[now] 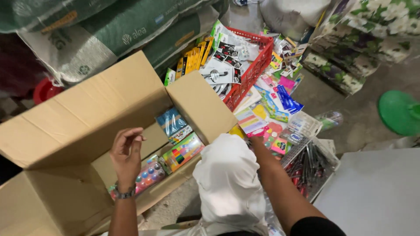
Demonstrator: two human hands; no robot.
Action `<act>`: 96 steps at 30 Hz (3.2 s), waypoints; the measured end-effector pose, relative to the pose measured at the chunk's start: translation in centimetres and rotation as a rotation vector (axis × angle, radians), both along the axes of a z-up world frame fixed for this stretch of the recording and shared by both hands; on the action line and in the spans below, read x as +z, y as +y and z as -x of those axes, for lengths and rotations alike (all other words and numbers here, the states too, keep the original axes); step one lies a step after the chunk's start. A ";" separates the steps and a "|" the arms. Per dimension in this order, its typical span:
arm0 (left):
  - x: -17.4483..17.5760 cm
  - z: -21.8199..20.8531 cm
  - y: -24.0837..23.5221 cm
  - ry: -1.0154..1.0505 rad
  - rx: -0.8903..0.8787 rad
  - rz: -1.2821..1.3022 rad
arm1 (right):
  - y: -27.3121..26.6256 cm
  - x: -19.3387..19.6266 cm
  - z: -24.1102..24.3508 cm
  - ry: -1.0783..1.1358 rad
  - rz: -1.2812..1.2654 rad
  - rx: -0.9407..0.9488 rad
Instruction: Organizing various stationery items from a pile into a cardboard box.
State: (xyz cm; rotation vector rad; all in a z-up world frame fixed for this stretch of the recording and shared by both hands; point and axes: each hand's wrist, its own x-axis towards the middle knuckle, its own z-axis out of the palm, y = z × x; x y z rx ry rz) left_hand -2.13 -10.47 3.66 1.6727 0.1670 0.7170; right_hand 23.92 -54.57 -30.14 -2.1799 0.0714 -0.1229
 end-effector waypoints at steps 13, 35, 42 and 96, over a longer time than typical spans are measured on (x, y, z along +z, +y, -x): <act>0.9 0.5 -0.3 0.014 -0.011 -0.003 | -1.5 -0.5 -1.5 -0.182 0.022 -0.206; 6.8 2.7 -2.9 -0.080 -0.278 0.090 | 28.2 46.7 14.2 -0.736 0.176 1.103; -8.0 1.1 1.1 -0.022 -0.361 0.886 | 31.1 45.6 17.8 -0.386 0.258 1.326; -25.5 12.1 20.2 0.364 0.543 0.327 | 46.3 2.0 19.1 0.044 0.926 1.662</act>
